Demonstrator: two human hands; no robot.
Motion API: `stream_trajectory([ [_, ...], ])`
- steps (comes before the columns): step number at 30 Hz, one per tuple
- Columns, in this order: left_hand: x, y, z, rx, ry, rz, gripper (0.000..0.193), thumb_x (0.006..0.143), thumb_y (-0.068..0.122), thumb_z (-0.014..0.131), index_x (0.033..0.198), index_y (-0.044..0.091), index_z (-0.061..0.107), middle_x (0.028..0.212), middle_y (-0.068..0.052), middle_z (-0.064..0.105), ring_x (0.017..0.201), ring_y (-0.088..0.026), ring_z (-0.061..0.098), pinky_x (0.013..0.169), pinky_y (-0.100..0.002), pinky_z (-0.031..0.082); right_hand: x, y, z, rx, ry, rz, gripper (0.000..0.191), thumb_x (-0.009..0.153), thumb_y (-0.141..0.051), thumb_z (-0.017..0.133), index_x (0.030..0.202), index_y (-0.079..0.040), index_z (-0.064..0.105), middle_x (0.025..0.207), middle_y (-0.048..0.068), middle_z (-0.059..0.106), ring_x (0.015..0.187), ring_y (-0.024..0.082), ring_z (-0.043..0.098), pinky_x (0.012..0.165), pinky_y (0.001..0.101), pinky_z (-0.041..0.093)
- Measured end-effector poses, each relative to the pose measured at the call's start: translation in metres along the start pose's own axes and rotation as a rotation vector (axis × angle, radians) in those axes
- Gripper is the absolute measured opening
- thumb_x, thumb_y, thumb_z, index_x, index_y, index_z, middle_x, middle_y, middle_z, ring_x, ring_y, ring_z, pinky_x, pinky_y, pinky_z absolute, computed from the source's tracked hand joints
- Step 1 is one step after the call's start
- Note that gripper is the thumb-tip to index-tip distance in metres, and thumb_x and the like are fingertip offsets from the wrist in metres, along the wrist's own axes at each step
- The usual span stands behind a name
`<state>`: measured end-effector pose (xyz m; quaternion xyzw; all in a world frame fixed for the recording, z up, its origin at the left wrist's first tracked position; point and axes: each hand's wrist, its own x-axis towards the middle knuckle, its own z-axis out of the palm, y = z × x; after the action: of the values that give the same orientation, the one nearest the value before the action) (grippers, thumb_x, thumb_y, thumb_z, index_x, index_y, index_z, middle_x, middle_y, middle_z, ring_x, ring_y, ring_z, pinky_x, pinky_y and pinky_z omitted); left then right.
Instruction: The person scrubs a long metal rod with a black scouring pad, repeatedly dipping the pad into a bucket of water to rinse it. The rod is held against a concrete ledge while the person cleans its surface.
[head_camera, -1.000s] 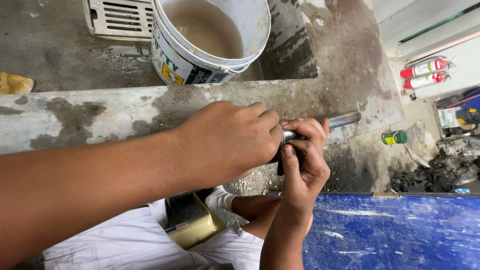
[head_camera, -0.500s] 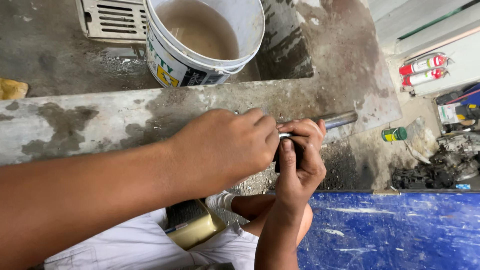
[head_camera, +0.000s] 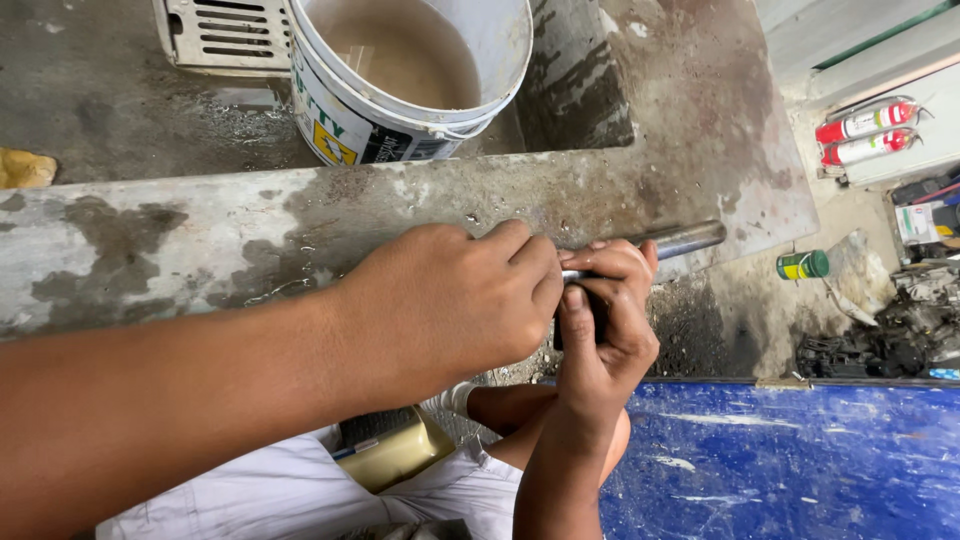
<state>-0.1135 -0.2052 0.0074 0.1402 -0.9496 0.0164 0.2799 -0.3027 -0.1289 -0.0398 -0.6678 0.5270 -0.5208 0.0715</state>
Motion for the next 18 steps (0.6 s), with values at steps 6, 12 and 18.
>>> stream_trajectory([
  [6,0.0026,0.0043,0.004,0.006,-0.084,-0.066,0.03,0.07,0.018,0.071,0.088,-0.006,0.069,0.085,-0.012,0.065,0.085,-0.02,0.063,0.047,-0.027,0.056,-0.0018,0.0031,-0.0053,-0.017,-0.005,0.008,0.005,0.097,-0.005,0.065,0.096,0.0,0.065,0.112,0.008,0.068,0.115,0.022,0.058,0.129,0.0455,0.018],
  [12,0.0048,0.0038,0.0086,0.028,-0.214,-0.074,0.024,0.074,0.014,0.07,0.088,-0.005,0.07,0.087,-0.013,0.066,0.091,-0.021,0.063,0.057,-0.028,0.06,-0.0044,0.0078,-0.0047,-0.047,0.032,0.058,0.006,0.099,-0.005,0.065,0.099,0.0,0.067,0.105,0.006,0.068,0.114,0.021,0.06,0.129,0.0452,0.019],
  [18,0.006,0.0045,0.0066,0.01,-0.23,-0.088,0.022,0.073,0.011,0.07,0.089,-0.004,0.071,0.088,-0.01,0.066,0.091,-0.021,0.064,0.058,-0.029,0.06,-0.0024,0.008,-0.0056,-0.009,-0.011,0.001,0.004,0.097,-0.005,0.064,0.096,-0.001,0.065,0.11,0.007,0.068,0.118,0.022,0.058,0.132,0.0463,0.016],
])
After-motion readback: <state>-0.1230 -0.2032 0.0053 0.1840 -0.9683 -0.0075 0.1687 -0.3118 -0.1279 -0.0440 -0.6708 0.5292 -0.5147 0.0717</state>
